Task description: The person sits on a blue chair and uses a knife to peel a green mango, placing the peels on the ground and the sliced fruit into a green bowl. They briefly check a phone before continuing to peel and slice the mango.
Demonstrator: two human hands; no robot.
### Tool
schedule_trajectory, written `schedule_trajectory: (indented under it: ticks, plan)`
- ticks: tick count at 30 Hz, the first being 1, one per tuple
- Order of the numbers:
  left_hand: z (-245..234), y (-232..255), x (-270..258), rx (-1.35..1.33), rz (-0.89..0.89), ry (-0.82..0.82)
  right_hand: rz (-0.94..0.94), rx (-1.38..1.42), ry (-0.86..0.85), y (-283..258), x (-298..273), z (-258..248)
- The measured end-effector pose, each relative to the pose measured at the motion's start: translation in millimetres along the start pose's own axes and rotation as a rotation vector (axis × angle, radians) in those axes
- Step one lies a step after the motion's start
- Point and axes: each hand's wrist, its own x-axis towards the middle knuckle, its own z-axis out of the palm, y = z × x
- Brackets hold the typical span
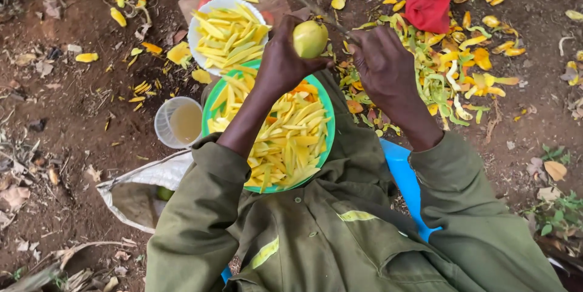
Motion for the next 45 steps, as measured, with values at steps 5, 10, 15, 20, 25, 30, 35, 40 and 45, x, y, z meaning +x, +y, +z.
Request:
schedule_trajectory:
  ticks: [5, 10, 15, 20, 25, 30, 35, 40, 45]
  plan:
    - [16.8, -6.7, 11.5, 0.118, 0.014, 0.045, 0.001, -0.2, -0.041, 19.4, -19.4, 22.6]
    - [31.0, -6.4, 21.4, 0.2, 0.035, 0.148, 0.107, -0.16, -0.178, 25.8, -17.7, 24.1]
    - [47.0, -9.2, 34.7, 0.305, 0.203, 0.223, 0.153, -0.088, -0.192, 37.2, -23.9, 23.7]
    - [72.5, -10.7, 49.4, 0.397, 0.257, 0.201, 0.257, -0.128, -0.215, 46.0, -31.8, 26.4]
    - [88.9, -11.3, 70.1, 0.468, 0.333, 0.259, 0.332, -0.143, -0.228, 43.0, -17.8, 25.0]
    - [86.4, -10.7, 84.2, 0.425, 0.416, 0.275, 0.381, -0.179, -0.255, 44.9, -0.1, 30.2]
    - [84.3, -15.5, 81.1, 0.222, 0.288, 0.037, 0.311, -0.171, -0.227, 69.0, 6.3, 47.5]
    - [76.6, -13.9, 83.6, 0.14, -0.008, -0.001, 0.08, -0.366, 0.075, 113.0, -24.2, 93.4]
    - [61.9, -11.1, 88.1, 0.121, 0.46, 0.336, 0.478, -0.137, -0.512, 110.8, -68.3, 79.4]
